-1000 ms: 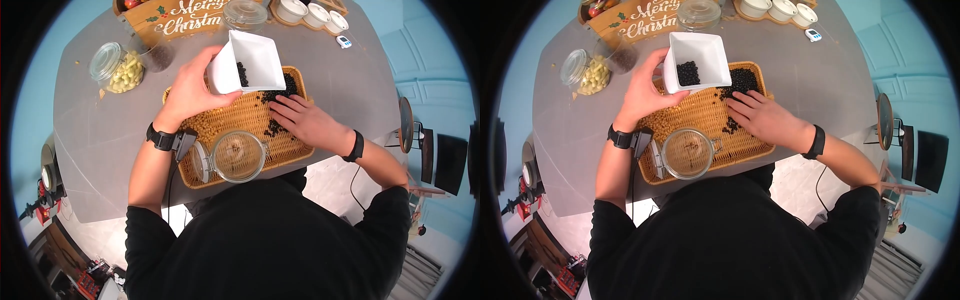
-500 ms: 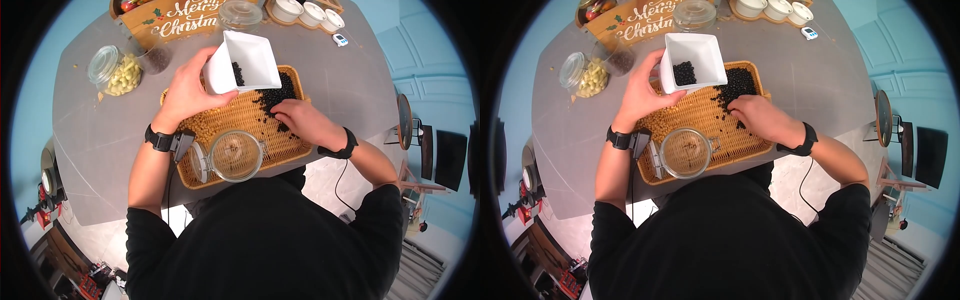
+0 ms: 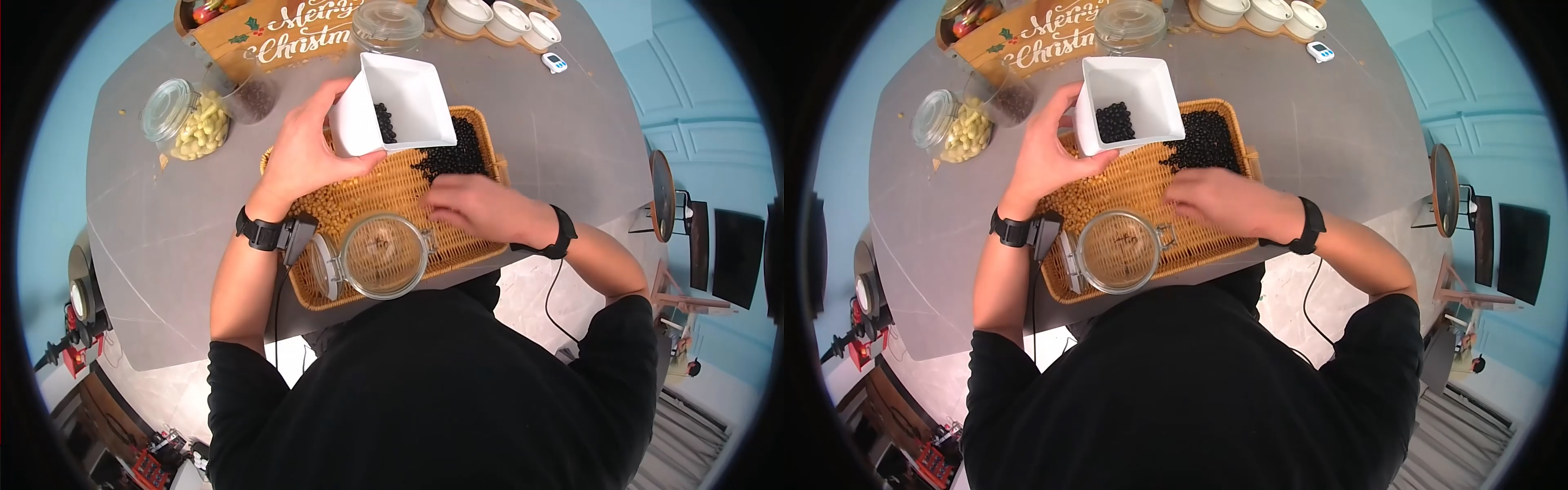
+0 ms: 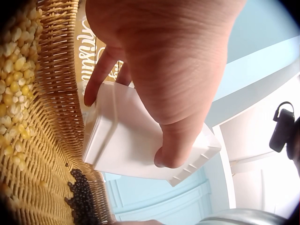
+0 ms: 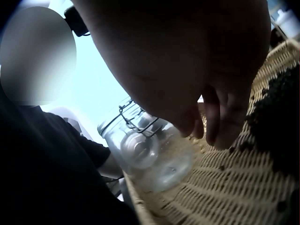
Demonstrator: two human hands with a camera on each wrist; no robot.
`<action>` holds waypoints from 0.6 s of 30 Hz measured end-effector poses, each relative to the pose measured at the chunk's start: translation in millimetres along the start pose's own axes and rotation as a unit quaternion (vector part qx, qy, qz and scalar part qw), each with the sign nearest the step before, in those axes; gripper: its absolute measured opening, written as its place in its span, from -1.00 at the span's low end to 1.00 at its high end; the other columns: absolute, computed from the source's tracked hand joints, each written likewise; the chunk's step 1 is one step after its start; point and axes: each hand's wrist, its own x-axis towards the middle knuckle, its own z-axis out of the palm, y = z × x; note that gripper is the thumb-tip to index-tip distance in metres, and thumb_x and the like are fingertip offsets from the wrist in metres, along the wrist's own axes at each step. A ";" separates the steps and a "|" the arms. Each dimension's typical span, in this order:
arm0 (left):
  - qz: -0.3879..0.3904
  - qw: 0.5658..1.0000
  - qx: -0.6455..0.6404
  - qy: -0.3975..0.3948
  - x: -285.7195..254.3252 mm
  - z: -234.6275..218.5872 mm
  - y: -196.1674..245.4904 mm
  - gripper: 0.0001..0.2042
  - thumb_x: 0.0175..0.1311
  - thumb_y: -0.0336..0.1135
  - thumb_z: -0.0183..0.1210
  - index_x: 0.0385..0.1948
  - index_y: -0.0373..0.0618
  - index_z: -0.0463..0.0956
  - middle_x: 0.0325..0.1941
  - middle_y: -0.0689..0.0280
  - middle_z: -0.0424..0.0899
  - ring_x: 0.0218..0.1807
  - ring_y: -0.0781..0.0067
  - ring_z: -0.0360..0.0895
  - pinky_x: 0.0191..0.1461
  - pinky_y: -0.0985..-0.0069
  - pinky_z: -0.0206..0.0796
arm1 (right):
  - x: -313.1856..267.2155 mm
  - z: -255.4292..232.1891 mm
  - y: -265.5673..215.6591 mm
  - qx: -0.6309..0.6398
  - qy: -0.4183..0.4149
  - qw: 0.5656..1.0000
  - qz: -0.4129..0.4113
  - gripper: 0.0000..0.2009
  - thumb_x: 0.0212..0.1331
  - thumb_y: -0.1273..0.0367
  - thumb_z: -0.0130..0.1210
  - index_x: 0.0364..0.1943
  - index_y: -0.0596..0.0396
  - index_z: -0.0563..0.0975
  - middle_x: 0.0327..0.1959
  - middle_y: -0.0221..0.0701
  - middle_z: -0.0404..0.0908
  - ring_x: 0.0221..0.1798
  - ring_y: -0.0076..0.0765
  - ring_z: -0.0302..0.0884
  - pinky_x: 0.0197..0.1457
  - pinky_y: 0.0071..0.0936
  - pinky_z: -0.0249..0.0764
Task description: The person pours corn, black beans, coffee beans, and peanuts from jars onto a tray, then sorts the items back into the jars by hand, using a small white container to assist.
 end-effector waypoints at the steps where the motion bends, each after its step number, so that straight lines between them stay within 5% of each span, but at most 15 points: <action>1: -0.010 1.000 -0.003 -0.010 0.1 -1.1 0.7 -0.14 0.02 -0.21 0.70 0.47 -0.13 0.54 0.31 0.15 0.81 0.33 0.20 0.78 0.44 0.16 0.65 | 2.7 2.3 -2.7 0.025 -0.029 0.999 -0.029 -0.74 0.55 0.38 0.28 0.17 0.22 0.71 0.05 -0.07 0.77 0.12 0.19 0.77 0.23 0.00 0.69; 5: -0.003 1.000 0.000 -0.009 0.3 -1.0 -0.1 -0.13 0.02 -0.21 0.70 0.48 -0.13 0.53 0.30 0.15 0.81 0.34 0.19 0.78 0.43 0.16 0.64 | 7.8 9.2 8.5 -0.017 -0.046 0.999 0.008 -0.70 0.52 0.36 0.32 0.19 0.23 0.69 0.07 -0.09 0.72 0.15 0.17 0.75 0.24 0.02 0.67; 11: 0.020 1.000 0.007 0.009 0.4 2.9 -2.4 -0.17 -0.01 -0.10 0.69 0.39 -0.12 0.58 0.20 0.07 0.84 0.21 -0.02 0.83 0.32 0.15 0.68 | 4.7 -21.5 20.6 -0.145 0.089 0.984 0.058 -0.64 0.45 0.30 0.40 0.22 0.16 0.70 0.04 -0.12 0.71 0.15 0.16 0.74 0.25 0.00 0.68; 15: 0.025 1.000 -0.003 -0.001 -0.5 3.8 -2.5 -0.19 -0.01 -0.11 0.69 0.38 -0.10 0.59 0.21 0.07 0.84 0.22 -0.04 0.83 0.33 0.14 0.67 | 4.5 -22.3 21.8 -0.330 0.093 0.939 -0.026 -0.45 0.35 0.29 0.47 0.42 -0.01 0.61 0.44 -0.07 0.51 0.37 0.21 0.61 0.35 -0.03 0.73; 18: 0.034 0.999 -0.010 -0.023 -1.6 3.8 1.4 -0.21 0.00 -0.10 0.69 0.36 -0.08 0.61 0.21 0.07 0.84 0.22 -0.04 0.83 0.31 0.15 0.69 | 1.1 -13.9 35.5 -0.327 0.065 0.942 -0.035 -0.40 0.33 0.31 0.47 0.47 -0.06 0.57 0.53 -0.03 0.40 0.41 0.27 0.58 0.37 -0.02 0.74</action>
